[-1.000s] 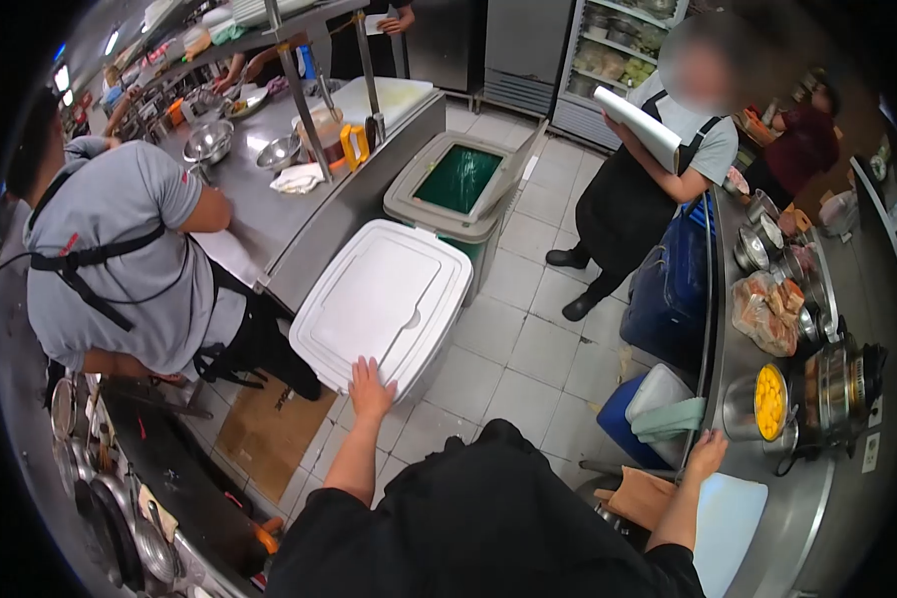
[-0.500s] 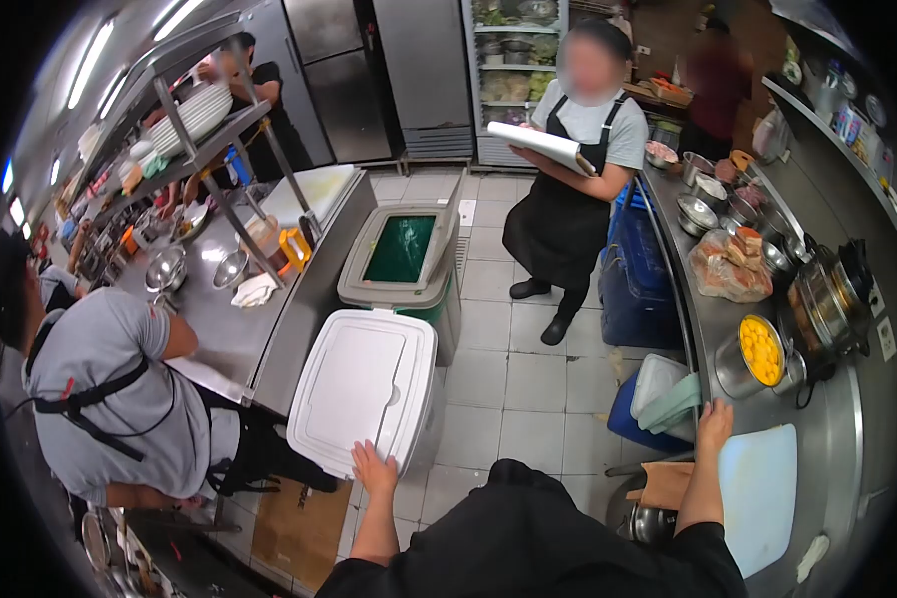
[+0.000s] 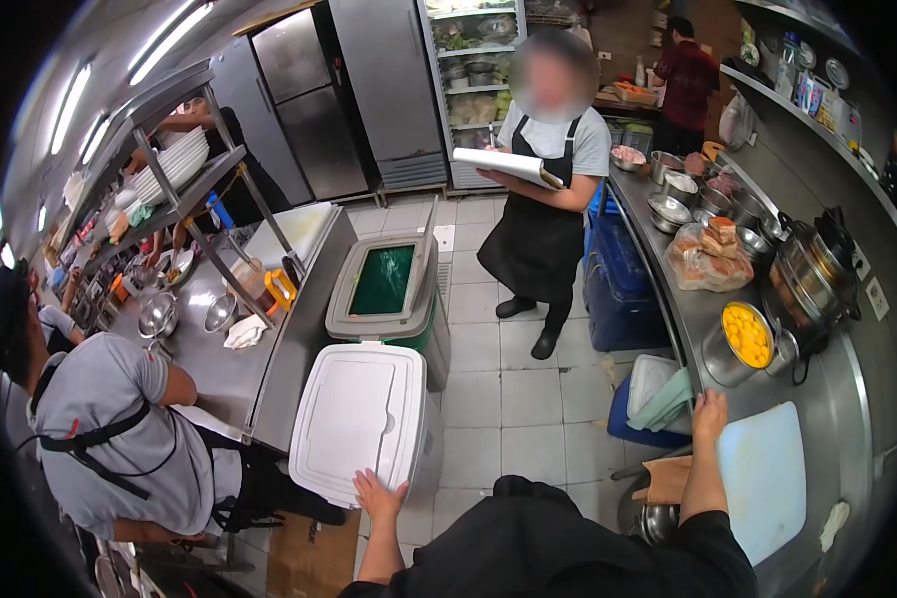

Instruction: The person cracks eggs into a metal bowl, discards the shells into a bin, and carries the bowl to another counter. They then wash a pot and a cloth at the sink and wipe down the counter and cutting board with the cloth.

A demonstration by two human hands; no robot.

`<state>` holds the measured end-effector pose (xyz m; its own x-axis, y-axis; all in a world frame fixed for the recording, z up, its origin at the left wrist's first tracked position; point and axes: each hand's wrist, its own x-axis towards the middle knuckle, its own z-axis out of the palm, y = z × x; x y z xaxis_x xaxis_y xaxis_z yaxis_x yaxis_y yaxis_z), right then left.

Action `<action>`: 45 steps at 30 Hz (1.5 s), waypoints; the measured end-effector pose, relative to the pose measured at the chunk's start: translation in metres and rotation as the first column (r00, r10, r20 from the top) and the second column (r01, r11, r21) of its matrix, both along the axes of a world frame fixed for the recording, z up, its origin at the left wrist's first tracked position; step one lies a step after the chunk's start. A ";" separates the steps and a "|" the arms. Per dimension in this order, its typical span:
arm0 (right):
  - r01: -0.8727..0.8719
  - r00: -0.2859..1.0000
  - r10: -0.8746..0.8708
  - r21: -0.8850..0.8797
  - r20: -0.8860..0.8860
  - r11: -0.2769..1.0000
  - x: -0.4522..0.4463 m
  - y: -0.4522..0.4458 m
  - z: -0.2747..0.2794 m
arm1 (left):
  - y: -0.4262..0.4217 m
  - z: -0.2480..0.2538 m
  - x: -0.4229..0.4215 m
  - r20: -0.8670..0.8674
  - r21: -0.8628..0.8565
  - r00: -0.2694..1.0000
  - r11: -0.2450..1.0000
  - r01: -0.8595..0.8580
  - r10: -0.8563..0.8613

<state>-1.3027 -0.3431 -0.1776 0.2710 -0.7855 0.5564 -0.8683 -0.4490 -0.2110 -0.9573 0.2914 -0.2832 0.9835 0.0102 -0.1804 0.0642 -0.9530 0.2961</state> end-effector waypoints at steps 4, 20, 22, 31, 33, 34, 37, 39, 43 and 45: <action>0.011 1.000 -0.011 -0.009 0.005 1.000 0.001 0.000 0.001 | -0.003 0.004 -0.001 -0.036 0.066 0.999 0.998 0.022 -0.019; -0.013 1.000 0.013 0.080 -0.006 0.997 0.009 -0.004 -0.004 | 0.007 -0.004 -0.001 -0.055 0.051 0.998 0.999 0.011 -0.008; 0.021 0.998 -0.020 0.023 -0.052 1.000 -0.002 -0.005 -0.007 | -0.001 -0.001 0.000 -0.053 0.069 0.998 0.997 0.024 -0.021; -0.010 1.000 0.010 0.044 -0.004 0.999 0.002 0.005 0.007 | -0.006 0.008 -0.001 -0.050 0.059 0.999 0.998 0.001 0.002; -0.012 1.000 0.012 0.045 0.002 0.999 0.001 0.003 0.005 | -0.006 0.006 -0.002 -0.044 0.057 0.999 0.998 0.001 0.002; -0.008 1.000 0.008 0.034 -0.001 0.999 0.000 0.001 0.001 | -0.006 0.006 -0.002 -0.040 0.056 0.999 0.998 -0.002 0.005; 0.002 1.000 -0.002 0.036 -0.007 0.999 0.001 0.002 0.003 | -0.006 0.008 -0.002 -0.044 0.053 0.999 0.999 -0.006 0.008; 0.009 1.000 -0.009 0.050 -0.011 0.999 0.001 0.002 0.003 | -0.006 0.008 -0.003 -0.041 0.052 0.999 0.999 -0.004 0.006; 0.007 1.000 -0.007 0.019 0.000 1.000 -0.001 0.000 0.000 | -0.005 0.004 -0.003 -0.026 0.047 1.000 0.999 -0.006 0.007; 0.009 1.000 -0.008 0.046 -0.004 0.999 -0.001 0.000 0.000 | -0.005 0.004 -0.003 -0.028 0.051 1.000 0.999 -0.006 0.008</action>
<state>-1.3038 -0.3434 -0.1779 0.2665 -0.8126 0.5184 -0.8729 -0.4315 -0.2276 -0.9600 0.2860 -0.2795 0.9780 0.0270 -0.2069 0.0785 -0.9663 0.2451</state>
